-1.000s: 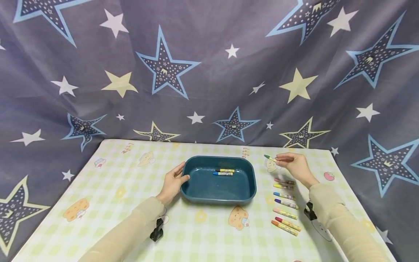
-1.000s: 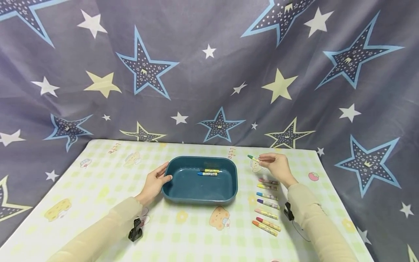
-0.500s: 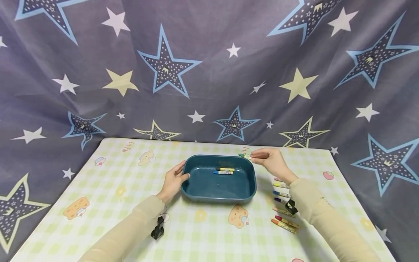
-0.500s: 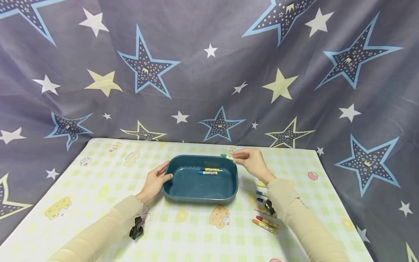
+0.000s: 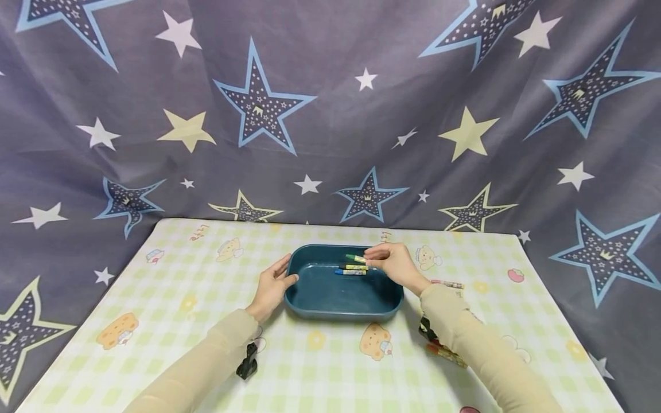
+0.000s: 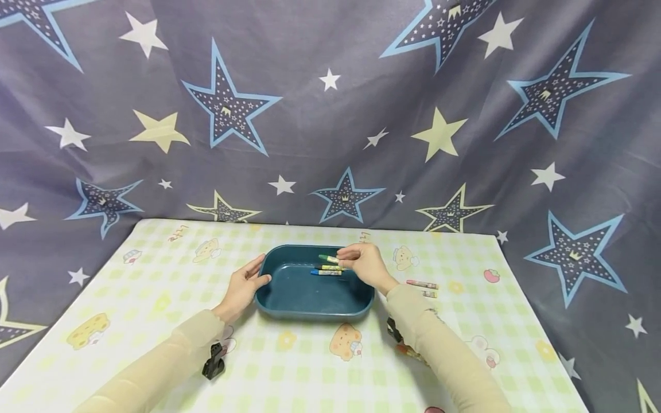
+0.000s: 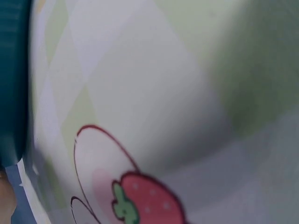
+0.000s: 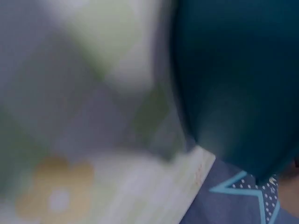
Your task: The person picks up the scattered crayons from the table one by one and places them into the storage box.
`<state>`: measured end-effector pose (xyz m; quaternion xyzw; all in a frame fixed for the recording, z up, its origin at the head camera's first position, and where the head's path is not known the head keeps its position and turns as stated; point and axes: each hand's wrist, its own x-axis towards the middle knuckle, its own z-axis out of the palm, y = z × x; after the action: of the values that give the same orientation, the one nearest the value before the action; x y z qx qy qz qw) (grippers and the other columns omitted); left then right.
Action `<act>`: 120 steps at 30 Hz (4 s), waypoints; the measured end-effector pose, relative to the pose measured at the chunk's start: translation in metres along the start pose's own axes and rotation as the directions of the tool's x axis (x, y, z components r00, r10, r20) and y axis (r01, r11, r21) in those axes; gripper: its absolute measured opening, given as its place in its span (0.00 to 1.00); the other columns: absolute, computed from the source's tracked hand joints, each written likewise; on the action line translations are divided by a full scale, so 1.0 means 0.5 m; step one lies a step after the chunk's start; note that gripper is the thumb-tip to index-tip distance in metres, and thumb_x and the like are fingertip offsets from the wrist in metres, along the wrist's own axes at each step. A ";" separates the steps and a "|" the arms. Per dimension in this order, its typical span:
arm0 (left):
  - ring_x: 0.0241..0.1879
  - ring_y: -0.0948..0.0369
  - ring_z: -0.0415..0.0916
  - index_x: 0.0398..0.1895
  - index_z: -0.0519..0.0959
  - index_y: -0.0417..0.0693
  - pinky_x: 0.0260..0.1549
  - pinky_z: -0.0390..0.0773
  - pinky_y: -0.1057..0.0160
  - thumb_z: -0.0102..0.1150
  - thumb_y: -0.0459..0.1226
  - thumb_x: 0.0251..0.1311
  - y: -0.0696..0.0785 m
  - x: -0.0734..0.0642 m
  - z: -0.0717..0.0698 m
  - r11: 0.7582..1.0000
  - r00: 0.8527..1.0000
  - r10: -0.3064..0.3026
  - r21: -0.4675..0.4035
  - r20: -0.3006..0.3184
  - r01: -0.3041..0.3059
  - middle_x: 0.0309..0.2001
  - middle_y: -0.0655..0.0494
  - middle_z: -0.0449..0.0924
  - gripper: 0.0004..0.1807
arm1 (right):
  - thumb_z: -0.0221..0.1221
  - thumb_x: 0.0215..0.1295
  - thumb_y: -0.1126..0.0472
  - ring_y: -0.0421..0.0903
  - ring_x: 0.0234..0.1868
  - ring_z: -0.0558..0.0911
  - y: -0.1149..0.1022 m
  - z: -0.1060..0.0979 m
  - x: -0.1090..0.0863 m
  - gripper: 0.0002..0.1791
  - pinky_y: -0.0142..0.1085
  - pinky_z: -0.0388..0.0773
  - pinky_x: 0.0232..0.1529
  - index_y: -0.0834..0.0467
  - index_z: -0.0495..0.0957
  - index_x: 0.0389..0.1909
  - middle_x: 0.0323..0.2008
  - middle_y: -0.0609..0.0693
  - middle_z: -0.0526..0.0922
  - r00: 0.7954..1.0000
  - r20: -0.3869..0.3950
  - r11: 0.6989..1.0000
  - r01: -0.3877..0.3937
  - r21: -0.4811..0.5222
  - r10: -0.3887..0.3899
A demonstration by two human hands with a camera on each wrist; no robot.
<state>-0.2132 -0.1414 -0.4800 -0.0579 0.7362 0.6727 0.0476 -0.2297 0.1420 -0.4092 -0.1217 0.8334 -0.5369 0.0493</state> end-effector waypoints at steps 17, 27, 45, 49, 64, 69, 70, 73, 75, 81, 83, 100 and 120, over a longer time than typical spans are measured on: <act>0.64 0.53 0.62 0.67 0.61 0.48 0.59 0.69 0.63 0.55 0.29 0.56 -0.006 -0.005 -0.008 1.000 1.000 -0.001 0.001 -0.001 0.001 0.65 0.45 0.63 0.33 | 0.66 0.47 0.71 0.48 0.34 0.85 0.088 0.092 0.069 0.14 0.42 0.80 0.49 0.65 0.83 0.38 0.33 0.58 0.85 1.000 -0.010 0.999 -0.028 -0.021 0.028; 0.64 0.51 0.61 0.67 0.60 0.46 0.59 0.69 0.59 0.54 0.27 0.56 0.001 0.003 -0.002 1.000 1.000 0.018 -0.016 0.009 -0.018 0.65 0.42 0.62 0.33 | 0.66 0.45 0.73 0.47 0.33 0.84 0.090 0.095 0.069 0.12 0.34 0.83 0.34 0.63 0.83 0.34 0.31 0.57 0.86 0.995 -0.011 0.991 -0.098 -0.088 0.098; 0.65 0.51 0.60 0.67 0.60 0.43 0.60 0.68 0.60 0.54 0.27 0.56 0.003 -0.003 -0.001 1.000 1.000 0.002 -0.015 0.014 -0.001 0.65 0.41 0.62 0.33 | 0.64 0.44 0.77 0.45 0.31 0.84 0.098 0.102 0.063 0.13 0.33 0.83 0.33 0.61 0.84 0.32 0.30 0.54 0.86 0.996 0.016 0.987 -0.090 -0.135 0.093; 0.65 0.51 0.60 0.67 0.60 0.44 0.60 0.68 0.60 0.54 0.27 0.56 0.007 -0.003 0.000 1.000 1.000 -0.004 -0.026 0.019 0.004 0.65 0.41 0.61 0.33 | 0.63 0.44 0.78 0.45 0.32 0.84 0.099 0.101 0.063 0.14 0.33 0.83 0.33 0.61 0.84 0.32 0.30 0.54 0.86 0.995 0.012 0.987 -0.100 -0.123 0.102; 0.65 0.53 0.61 0.68 0.60 0.47 0.59 0.69 0.63 0.53 0.29 0.57 -0.006 -0.007 -0.001 1.000 1.000 -0.008 -0.007 0.013 0.008 0.65 0.44 0.62 0.33 | 0.60 0.46 0.80 0.49 0.35 0.84 0.099 0.103 0.061 0.17 0.35 0.84 0.34 0.65 0.82 0.39 0.33 0.57 0.85 0.995 0.004 0.993 -0.097 -0.071 0.098; 0.65 0.53 0.61 0.68 0.60 0.47 0.59 0.69 0.64 0.54 0.29 0.57 -0.004 -0.008 -0.001 1.000 1.000 -0.004 -0.004 0.012 0.004 0.65 0.44 0.62 0.33 | 0.63 0.49 0.73 0.49 0.36 0.84 0.096 0.101 0.060 0.14 0.34 0.83 0.37 0.65 0.82 0.40 0.34 0.58 0.85 0.994 0.027 0.994 -0.104 -0.015 0.104; 0.65 0.53 0.61 0.68 0.60 0.47 0.59 0.69 0.64 0.54 0.29 0.57 -0.003 -0.007 -0.001 1.000 1.000 -0.004 -0.005 0.009 0.004 0.65 0.44 0.62 0.33 | 0.64 0.50 0.72 0.49 0.37 0.84 0.095 0.100 0.060 0.14 0.34 0.83 0.38 0.66 0.82 0.41 0.35 0.58 0.85 0.995 0.032 0.995 -0.097 -0.009 0.097; 0.65 0.52 0.61 0.67 0.60 0.47 0.59 0.69 0.63 0.54 0.29 0.57 -0.002 -0.006 0.000 1.000 1.000 0.005 -0.006 0.006 -0.005 0.65 0.44 0.62 0.33 | 0.63 0.52 0.69 0.49 0.38 0.84 0.091 0.097 0.060 0.14 0.35 0.83 0.39 0.66 0.82 0.42 0.36 0.59 0.85 0.996 0.034 0.997 -0.079 0.006 0.079; 0.65 0.52 0.61 0.67 0.60 0.47 0.59 0.69 0.62 0.54 0.29 0.56 -0.001 -0.004 -0.001 1.000 1.000 0.010 -0.005 0.005 -0.010 0.65 0.43 0.62 0.33 | 0.63 0.52 0.68 0.50 0.39 0.84 0.088 0.094 0.060 0.15 0.35 0.83 0.39 0.66 0.81 0.43 0.37 0.59 0.85 0.997 0.035 0.997 -0.071 0.023 0.070; 0.64 0.53 0.62 0.67 0.61 0.48 0.58 0.70 0.62 0.55 0.29 0.56 0.003 -0.003 -0.004 1.000 1.000 -0.001 0.007 -0.012 0.001 0.64 0.45 0.64 0.33 | 0.63 0.54 0.66 0.49 0.41 0.84 0.073 0.083 0.050 0.17 0.41 0.83 0.42 0.67 0.79 0.45 0.40 0.60 0.84 0.996 0.056 0.992 -0.075 0.097 0.069; 0.64 0.52 0.62 0.68 0.60 0.47 0.59 0.69 0.61 0.54 0.29 0.57 0.004 -0.003 -0.005 1.000 1.000 0.004 0.008 -0.007 -0.004 0.64 0.44 0.63 0.33 | 0.63 0.55 0.65 0.48 0.41 0.84 0.065 0.073 0.044 0.18 0.41 0.82 0.43 0.67 0.79 0.46 0.40 0.59 0.84 0.996 0.057 0.990 -0.078 0.121 0.071; 0.65 0.54 0.61 0.68 0.59 0.48 0.59 0.69 0.64 0.53 0.29 0.58 0.008 -0.005 -0.005 1.000 1.000 -0.004 0.016 0.018 0.003 0.66 0.45 0.61 0.33 | 0.64 0.54 0.62 0.35 0.39 0.83 0.004 -0.135 -0.012 0.18 0.29 0.80 0.44 0.64 0.80 0.45 0.44 0.59 0.83 1.000 -0.024 0.999 0.008 0.033 -0.007; 0.64 0.53 0.62 0.67 0.61 0.49 0.57 0.70 0.64 0.55 0.28 0.57 0.002 -0.003 -0.002 1.000 1.000 -0.010 0.023 0.007 0.010 0.65 0.44 0.63 0.33 | 0.61 0.56 0.67 0.30 0.36 0.82 0.223 -0.275 -0.099 0.20 0.23 0.80 0.40 0.74 0.75 0.49 0.45 0.68 0.79 0.991 -0.103 0.995 -0.086 -0.042 0.082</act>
<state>-0.2117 -0.1425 -0.4786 -0.0588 0.7433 0.6641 0.0542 -0.2279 0.3200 -0.4551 -0.0604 0.8515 -0.5202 0.0269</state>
